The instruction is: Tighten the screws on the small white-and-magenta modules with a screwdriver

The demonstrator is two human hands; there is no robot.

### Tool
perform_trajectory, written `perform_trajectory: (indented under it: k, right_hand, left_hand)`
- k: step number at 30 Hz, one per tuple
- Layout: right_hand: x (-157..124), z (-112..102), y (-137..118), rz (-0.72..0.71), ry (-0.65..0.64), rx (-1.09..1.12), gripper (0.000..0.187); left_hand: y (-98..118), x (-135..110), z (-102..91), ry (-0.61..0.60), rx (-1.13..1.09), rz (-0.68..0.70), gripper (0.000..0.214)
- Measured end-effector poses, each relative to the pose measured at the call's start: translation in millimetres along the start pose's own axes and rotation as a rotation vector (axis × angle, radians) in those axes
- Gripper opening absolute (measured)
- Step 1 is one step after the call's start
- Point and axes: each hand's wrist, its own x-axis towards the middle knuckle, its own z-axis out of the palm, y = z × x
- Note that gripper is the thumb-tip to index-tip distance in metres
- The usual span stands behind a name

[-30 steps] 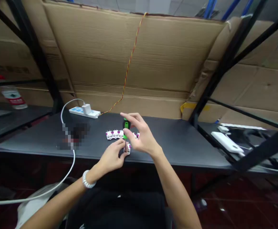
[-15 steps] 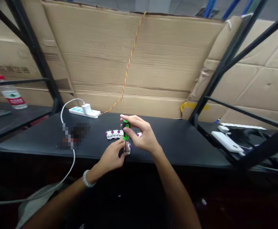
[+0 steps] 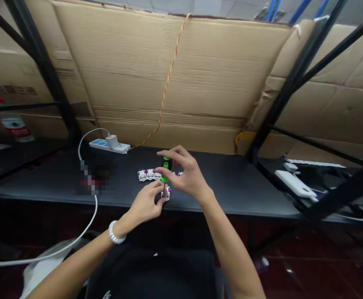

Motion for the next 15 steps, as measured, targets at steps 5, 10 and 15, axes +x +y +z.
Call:
perform_trajectory:
  k: [5, 10, 15]
  right_hand:
    - [-2.5, 0.3, 0.8, 0.013, -0.097, 0.194, 0.046]
    - [-0.3, 1.6, 0.2, 0.023, 0.004, 0.004, 0.036]
    - [-0.7, -1.1, -1.3, 0.045, -0.114, 0.145, 0.048]
  left_hand:
    - [1.5, -0.2, 1.1, 0.003, 0.036, 0.012, 0.015]
    - [3.1, -1.2, 1.4, 0.004, 0.075, -0.008, 0.016]
    - [3.6, -1.1, 0.9, -0.008, 0.097, -0.018, 0.014]
